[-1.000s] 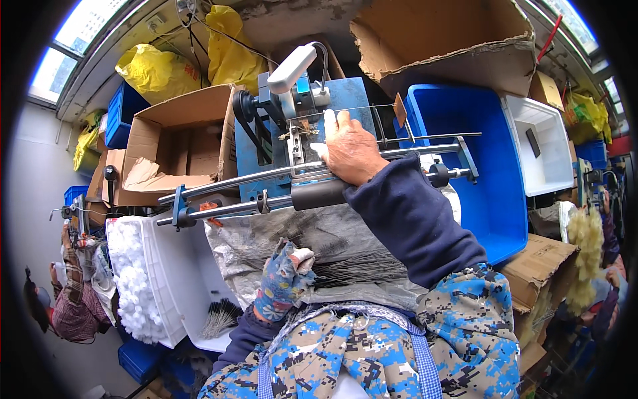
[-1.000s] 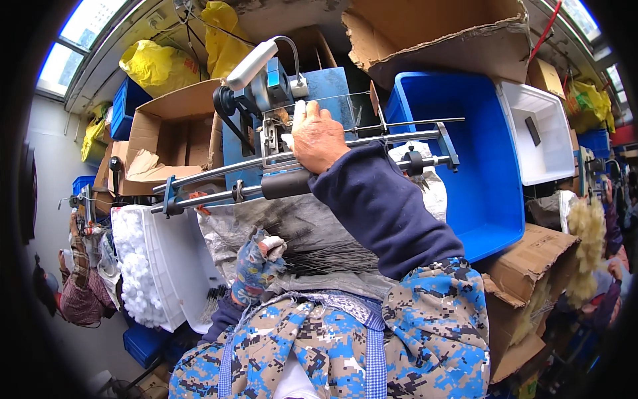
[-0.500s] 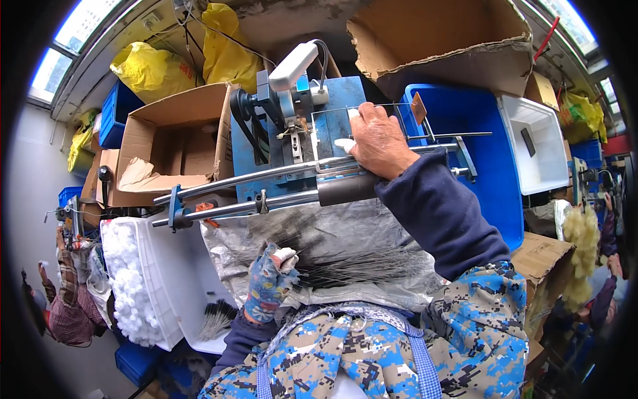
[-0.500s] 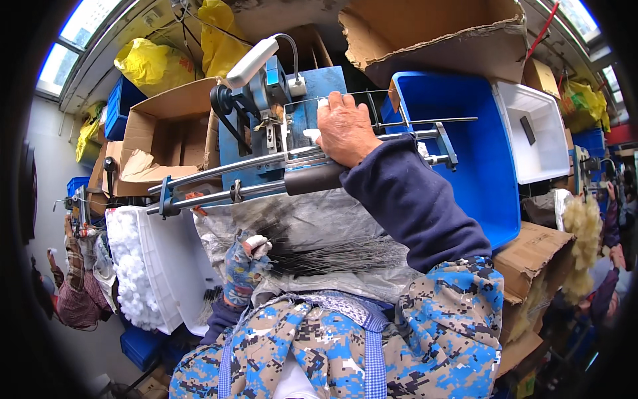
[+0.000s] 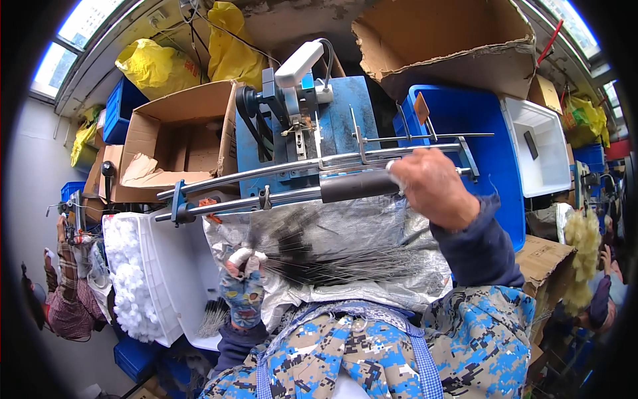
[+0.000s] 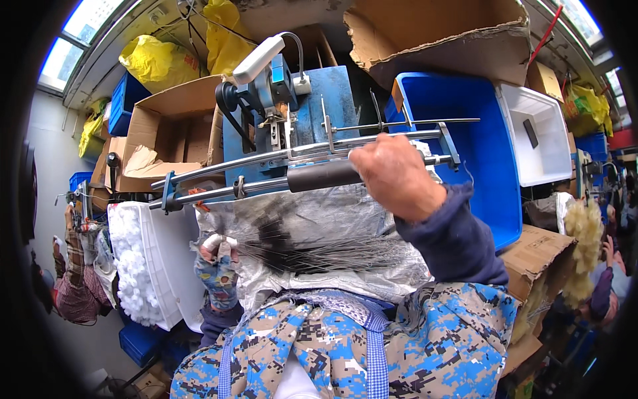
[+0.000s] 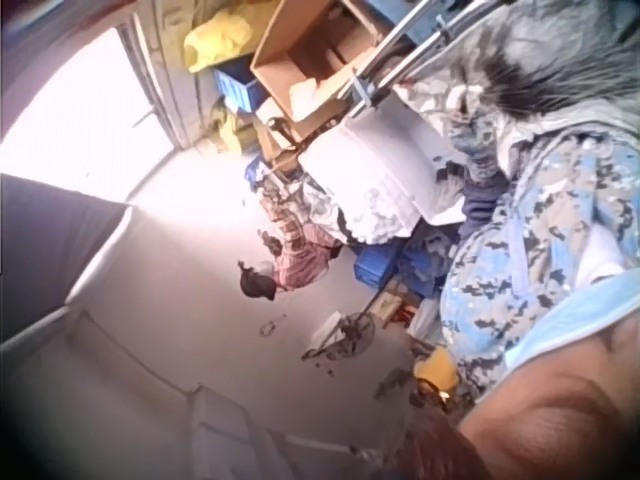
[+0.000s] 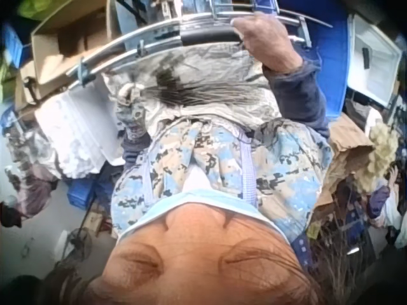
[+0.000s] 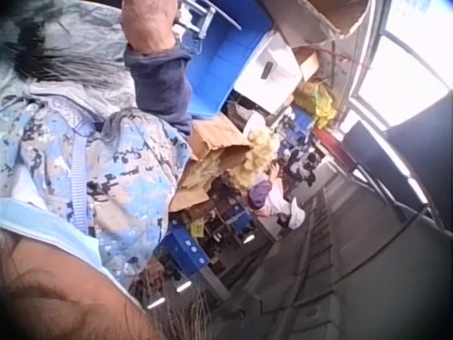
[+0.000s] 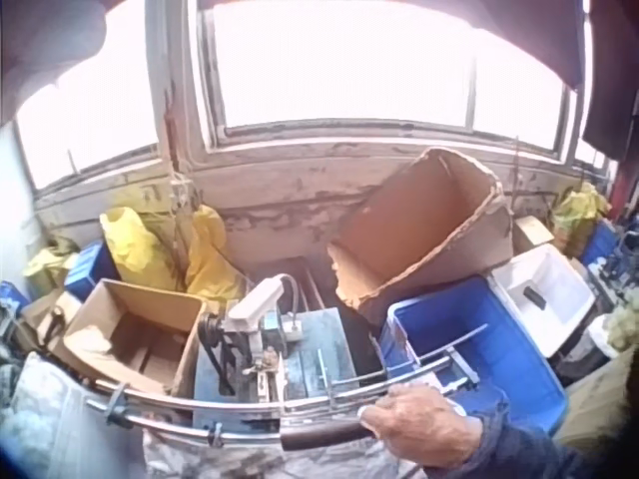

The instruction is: The person operates a manual machine to process thin black rods. They feed the rods into the machine's mechanism one by one, using their left hand to hold the bundle and their right hand to guide the individual rods through the cutting or shaping tool. The processed rods fall onto a pile on a white sheet below.

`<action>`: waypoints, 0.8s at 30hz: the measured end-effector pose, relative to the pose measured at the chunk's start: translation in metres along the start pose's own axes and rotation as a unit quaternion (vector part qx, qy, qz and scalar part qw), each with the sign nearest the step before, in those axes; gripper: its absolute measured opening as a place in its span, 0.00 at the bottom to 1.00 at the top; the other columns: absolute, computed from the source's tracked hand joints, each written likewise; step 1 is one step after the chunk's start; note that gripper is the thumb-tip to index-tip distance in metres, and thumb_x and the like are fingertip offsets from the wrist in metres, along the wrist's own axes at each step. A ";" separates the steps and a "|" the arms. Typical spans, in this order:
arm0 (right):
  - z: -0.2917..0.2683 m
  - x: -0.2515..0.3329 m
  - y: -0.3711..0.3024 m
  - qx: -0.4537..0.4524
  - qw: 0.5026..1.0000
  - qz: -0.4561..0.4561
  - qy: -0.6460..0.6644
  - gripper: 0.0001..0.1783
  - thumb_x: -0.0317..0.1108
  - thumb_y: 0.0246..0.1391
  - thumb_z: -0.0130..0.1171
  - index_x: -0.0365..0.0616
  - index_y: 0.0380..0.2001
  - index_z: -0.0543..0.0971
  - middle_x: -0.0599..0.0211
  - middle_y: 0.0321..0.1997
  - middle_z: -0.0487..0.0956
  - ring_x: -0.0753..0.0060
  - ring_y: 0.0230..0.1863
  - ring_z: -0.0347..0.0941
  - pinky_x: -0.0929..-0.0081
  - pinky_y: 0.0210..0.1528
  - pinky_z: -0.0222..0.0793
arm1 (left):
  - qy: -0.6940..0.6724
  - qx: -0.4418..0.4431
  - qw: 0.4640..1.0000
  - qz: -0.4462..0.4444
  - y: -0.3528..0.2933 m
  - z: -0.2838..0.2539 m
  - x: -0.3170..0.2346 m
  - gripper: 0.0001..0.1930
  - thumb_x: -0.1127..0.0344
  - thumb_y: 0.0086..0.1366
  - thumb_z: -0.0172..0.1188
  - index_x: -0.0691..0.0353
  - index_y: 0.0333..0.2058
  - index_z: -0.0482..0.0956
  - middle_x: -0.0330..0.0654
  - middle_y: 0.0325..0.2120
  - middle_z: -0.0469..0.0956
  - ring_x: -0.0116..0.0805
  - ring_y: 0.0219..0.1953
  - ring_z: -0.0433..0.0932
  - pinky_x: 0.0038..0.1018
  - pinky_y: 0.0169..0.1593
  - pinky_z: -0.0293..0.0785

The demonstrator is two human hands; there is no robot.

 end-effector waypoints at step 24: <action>0.020 0.065 0.016 -0.130 0.609 0.009 0.782 0.10 0.26 0.58 0.44 0.33 0.37 0.74 0.53 0.36 0.76 0.70 0.35 0.74 0.73 0.38 0.71 | 0.002 0.279 0.956 -0.088 0.008 0.068 -0.008 0.11 0.72 0.58 0.57 0.61 0.40 0.73 0.39 0.32 0.76 0.29 0.36 0.75 0.24 0.39 0.72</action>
Point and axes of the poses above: each hand's wrist, its own y-axis towards the middle knuckle, its own z-axis out of the palm, x = y × z, the point moved 4 cm from there along y, towards the middle knuckle
